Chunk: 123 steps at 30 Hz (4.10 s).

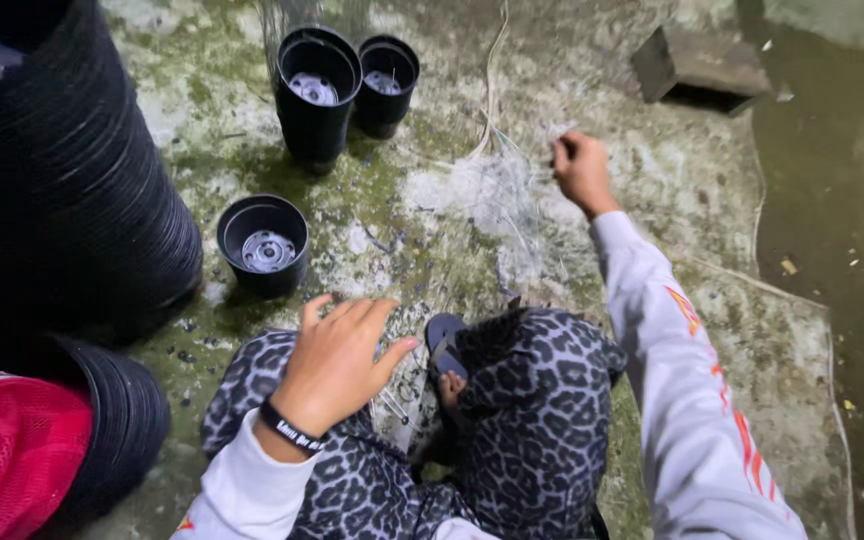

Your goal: The person sits on the ground and threads white string through holes in the bottom of black plastic containers. They pull the string through, tie knots, and place the finished containers aside. The process is repeated for several containers.

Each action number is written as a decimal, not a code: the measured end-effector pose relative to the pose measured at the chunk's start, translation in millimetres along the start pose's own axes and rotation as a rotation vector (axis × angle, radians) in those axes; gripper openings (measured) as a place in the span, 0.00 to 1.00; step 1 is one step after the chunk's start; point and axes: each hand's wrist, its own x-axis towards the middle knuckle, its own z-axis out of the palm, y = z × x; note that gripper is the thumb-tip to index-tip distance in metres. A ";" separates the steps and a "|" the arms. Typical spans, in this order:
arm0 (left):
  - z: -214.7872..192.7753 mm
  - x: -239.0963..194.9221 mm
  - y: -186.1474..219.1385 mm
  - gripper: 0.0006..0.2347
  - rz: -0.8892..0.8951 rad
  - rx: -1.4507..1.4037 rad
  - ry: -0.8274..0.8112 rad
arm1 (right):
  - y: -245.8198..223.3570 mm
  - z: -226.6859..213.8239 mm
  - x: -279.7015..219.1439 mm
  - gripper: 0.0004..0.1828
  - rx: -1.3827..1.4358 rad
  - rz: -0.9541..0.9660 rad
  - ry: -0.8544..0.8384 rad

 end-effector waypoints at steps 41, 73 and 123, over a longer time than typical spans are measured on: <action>-33.8 -44.5 16.6 0.21 -0.307 0.241 0.023 | -127.0 192.1 -127.8 0.26 -0.413 -0.468 -1.898; -27.8 -45.8 58.1 0.16 -0.112 -0.020 -0.162 | -187.4 -107.3 -25.5 0.16 0.209 -0.171 -0.682; 4.6 115.0 -120.9 0.05 -0.208 -1.143 0.538 | -133.9 -133.7 -68.7 0.06 1.355 0.132 -0.459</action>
